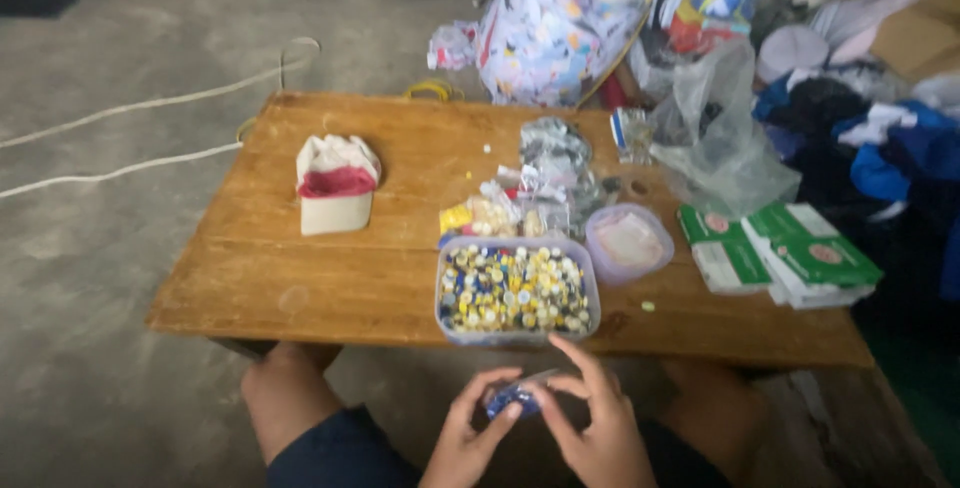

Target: The person sits at a wooden table and sorts small plastic bottle caps from a container into a small plastic bag. They repeatedly pick up caps, place them into the bag, and occasionally shake the bag to settle the contents.

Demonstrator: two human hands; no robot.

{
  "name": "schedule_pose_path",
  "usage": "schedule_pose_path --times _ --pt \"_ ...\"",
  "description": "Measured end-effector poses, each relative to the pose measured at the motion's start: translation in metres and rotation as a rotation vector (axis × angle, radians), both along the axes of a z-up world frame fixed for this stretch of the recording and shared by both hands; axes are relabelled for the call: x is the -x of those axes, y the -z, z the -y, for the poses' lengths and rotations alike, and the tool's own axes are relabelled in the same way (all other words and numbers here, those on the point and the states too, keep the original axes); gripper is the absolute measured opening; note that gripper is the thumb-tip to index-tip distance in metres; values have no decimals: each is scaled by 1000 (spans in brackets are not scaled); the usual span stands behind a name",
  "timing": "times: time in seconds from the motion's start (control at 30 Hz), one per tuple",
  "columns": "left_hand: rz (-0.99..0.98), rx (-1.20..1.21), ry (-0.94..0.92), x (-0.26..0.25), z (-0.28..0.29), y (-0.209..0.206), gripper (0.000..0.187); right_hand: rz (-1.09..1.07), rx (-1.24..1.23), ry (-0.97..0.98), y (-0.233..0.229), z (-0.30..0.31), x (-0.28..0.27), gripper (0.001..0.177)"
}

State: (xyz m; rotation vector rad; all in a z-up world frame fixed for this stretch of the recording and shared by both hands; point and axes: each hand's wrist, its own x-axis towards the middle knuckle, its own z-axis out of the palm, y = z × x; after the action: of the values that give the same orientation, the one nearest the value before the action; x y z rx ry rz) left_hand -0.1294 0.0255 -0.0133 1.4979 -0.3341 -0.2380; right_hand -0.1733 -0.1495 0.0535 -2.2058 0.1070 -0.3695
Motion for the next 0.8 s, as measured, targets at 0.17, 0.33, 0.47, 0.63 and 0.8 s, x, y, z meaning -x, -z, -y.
schedule_pose_path --times 0.17,0.33,0.47,0.63,0.8 --pt "-97 123 -156 -13 10 25 22 -58 46 -107 -15 -5 -13 68" --pt "70 241 -310 -11 6 36 35 -56 -177 -178 -26 -12 -16 77" --pt "66 55 -196 -8 -4 20 29 -91 -252 17 -24 -17 -19 87" --pt "193 -37 -267 -17 8 26 13 -172 -422 123 -39 -13 -22 91" --pt "185 40 -203 -29 13 27 28 -133 -192 -11 -41 -5 -23 77"
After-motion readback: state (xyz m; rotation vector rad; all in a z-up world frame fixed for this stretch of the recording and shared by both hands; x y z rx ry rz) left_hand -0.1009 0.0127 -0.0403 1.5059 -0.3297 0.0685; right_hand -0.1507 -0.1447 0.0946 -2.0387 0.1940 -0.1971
